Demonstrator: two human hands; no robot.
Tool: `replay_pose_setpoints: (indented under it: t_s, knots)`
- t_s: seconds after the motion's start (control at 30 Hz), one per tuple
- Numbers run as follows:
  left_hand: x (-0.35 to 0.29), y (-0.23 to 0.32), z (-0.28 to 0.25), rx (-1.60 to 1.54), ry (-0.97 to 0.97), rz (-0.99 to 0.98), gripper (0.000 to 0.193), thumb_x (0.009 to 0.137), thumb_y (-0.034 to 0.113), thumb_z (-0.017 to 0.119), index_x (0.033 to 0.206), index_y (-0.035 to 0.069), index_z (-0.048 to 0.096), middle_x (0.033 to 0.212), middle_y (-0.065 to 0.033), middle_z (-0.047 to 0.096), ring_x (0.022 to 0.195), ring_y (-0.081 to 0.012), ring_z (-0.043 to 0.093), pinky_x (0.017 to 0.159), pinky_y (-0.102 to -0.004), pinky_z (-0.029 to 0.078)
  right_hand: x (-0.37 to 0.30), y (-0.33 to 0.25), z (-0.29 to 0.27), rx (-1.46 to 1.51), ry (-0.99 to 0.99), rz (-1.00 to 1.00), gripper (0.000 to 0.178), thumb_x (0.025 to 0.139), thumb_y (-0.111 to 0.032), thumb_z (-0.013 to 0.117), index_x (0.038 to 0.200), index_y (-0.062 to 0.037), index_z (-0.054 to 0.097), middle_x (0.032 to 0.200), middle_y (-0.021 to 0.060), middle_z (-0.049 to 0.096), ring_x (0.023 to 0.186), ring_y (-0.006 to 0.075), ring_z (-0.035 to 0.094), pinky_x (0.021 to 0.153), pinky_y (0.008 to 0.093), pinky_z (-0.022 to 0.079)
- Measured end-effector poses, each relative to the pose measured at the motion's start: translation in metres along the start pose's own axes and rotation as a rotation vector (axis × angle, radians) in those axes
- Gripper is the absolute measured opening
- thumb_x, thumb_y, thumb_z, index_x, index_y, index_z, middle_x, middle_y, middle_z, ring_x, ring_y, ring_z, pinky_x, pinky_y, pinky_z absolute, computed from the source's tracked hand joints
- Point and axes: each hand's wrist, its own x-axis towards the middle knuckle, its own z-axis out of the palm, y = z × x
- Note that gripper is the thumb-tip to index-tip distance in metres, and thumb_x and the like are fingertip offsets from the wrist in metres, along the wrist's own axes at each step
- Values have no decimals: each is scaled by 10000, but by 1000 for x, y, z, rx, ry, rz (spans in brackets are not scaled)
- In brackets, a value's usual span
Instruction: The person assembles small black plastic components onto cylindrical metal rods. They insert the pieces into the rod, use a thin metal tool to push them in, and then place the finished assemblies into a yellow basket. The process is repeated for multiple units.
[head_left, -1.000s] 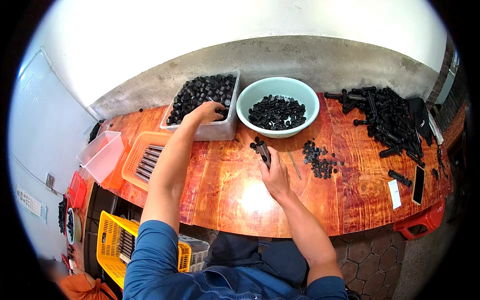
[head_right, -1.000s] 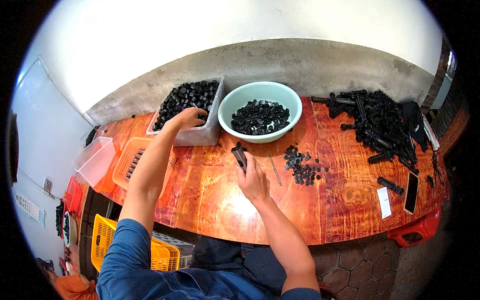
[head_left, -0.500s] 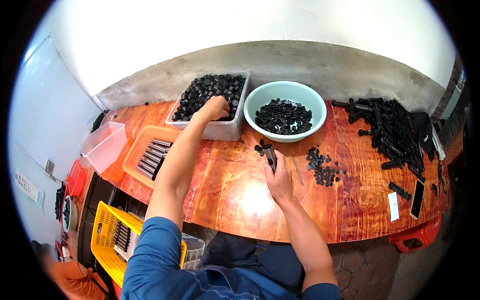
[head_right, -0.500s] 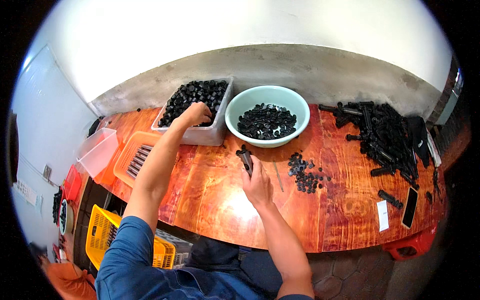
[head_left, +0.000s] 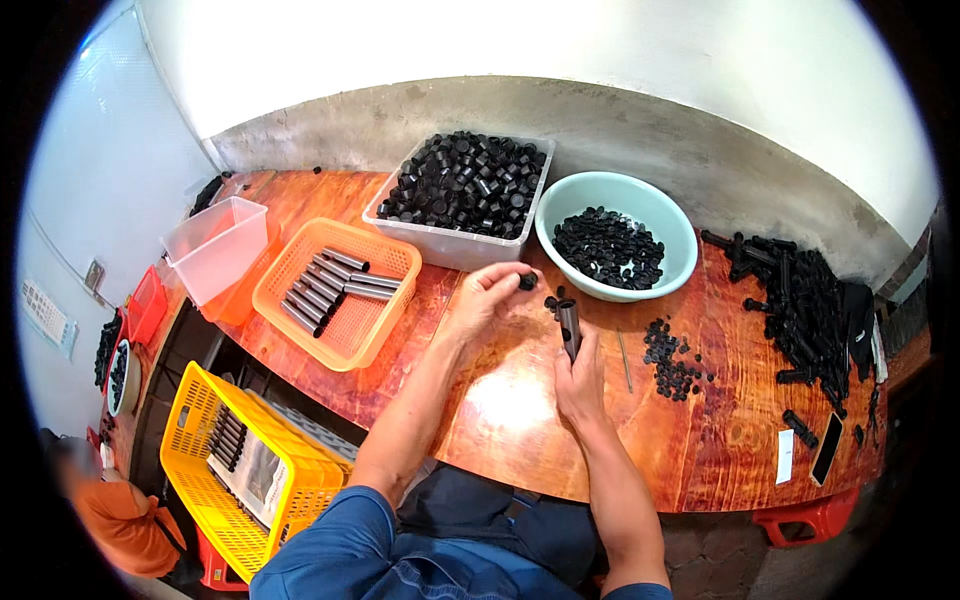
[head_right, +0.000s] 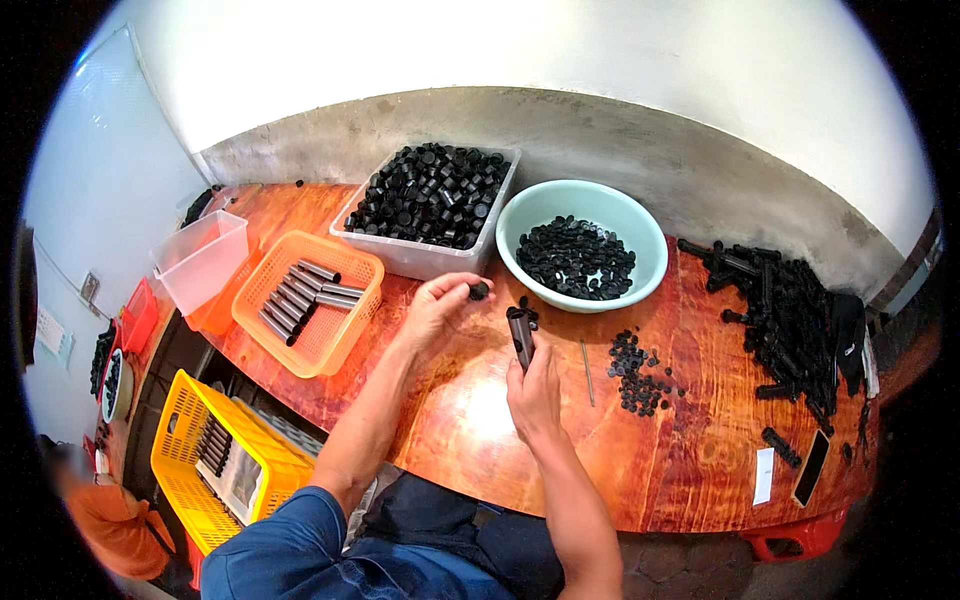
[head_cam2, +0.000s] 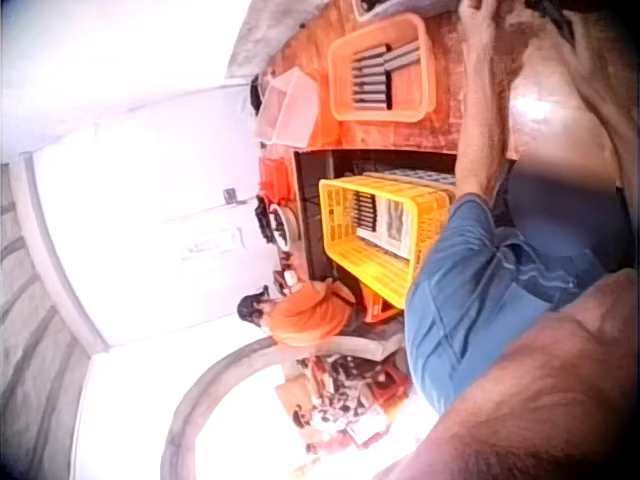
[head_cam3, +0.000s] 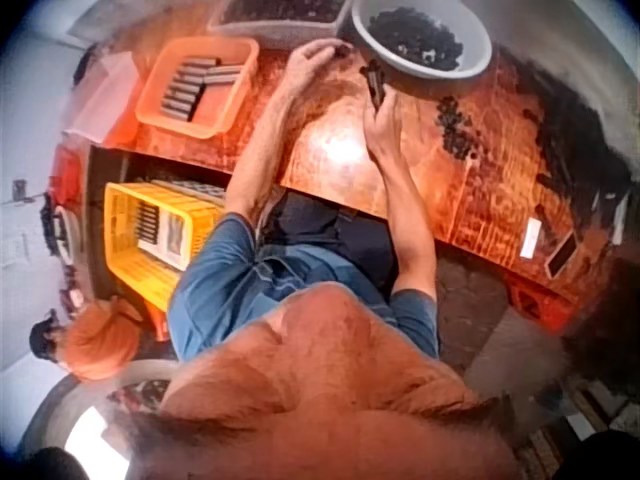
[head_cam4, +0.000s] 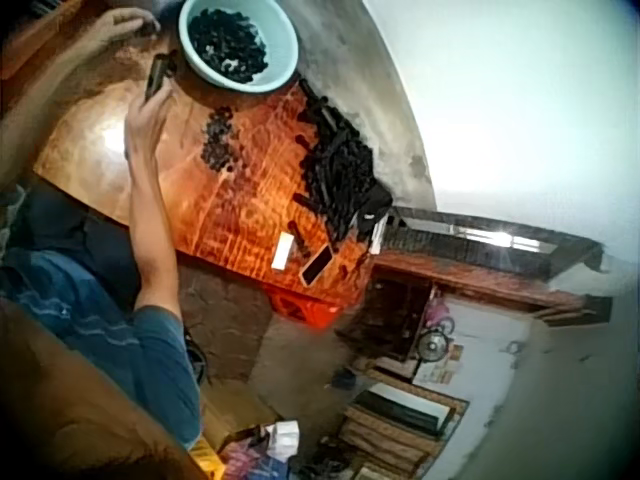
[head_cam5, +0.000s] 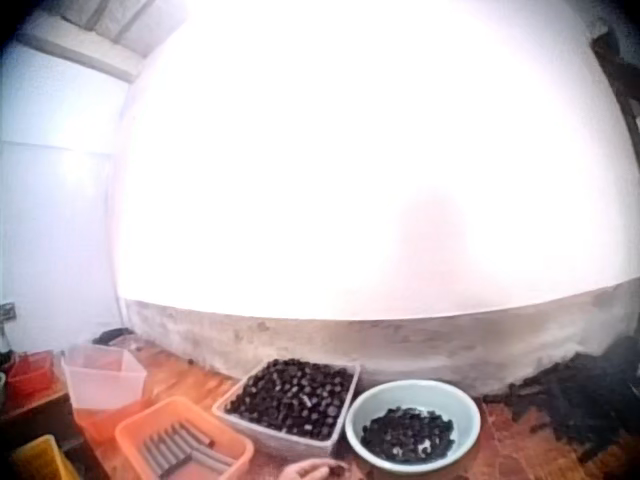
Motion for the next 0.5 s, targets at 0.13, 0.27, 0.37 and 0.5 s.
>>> replay_pose_setpoints:
  t_s: [0.13, 0.27, 0.37, 0.5]
  knots:
    - [-11, -27, -11, -261, 47, -100, 323, 914, 71, 718, 1221, 8, 640, 1133, -124, 706, 1079, -270, 685, 991, -398, 548, -3, -4, 0, -89, 40, -186, 446, 900, -117, 639, 1321, -9, 537, 1062, 223, 666, 913, 381, 660, 798, 456, 505]
    - [-11, -38, -17, -350, 13, -92, 345, 879, 83, 758, 1203, 24, 657, 1118, -88, 700, 1094, -244, 659, 1022, -390, 515, -3, -1, 3, -138, -23, -225, 454, 868, -84, 680, 1295, 10, 558, 1114, 232, 672, 980, 380, 681, 832, 428, 532]
    - [-17, -40, -18, -303, -3, -161, 339, 871, 81, 766, 1193, 46, 665, 1104, -89, 697, 1082, -234, 657, 1025, -406, 506, -3, 5, 9, -138, -22, -271, 457, 850, -58, 689, 1284, 17, 568, 1087, 226, 678, 957, 377, 688, 813, 424, 543]
    - [-17, -44, -21, -288, -11, -243, 344, 857, 79, 781, 1182, 62, 670, 1088, -83, 691, 1040, -222, 662, 965, -408, 534, -4, 5, 12, -130, -8, -267, 430, 865, -61, 683, 1273, 17, 574, 1044, 223, 694, 925, 382, 699, 779, 428, 554]
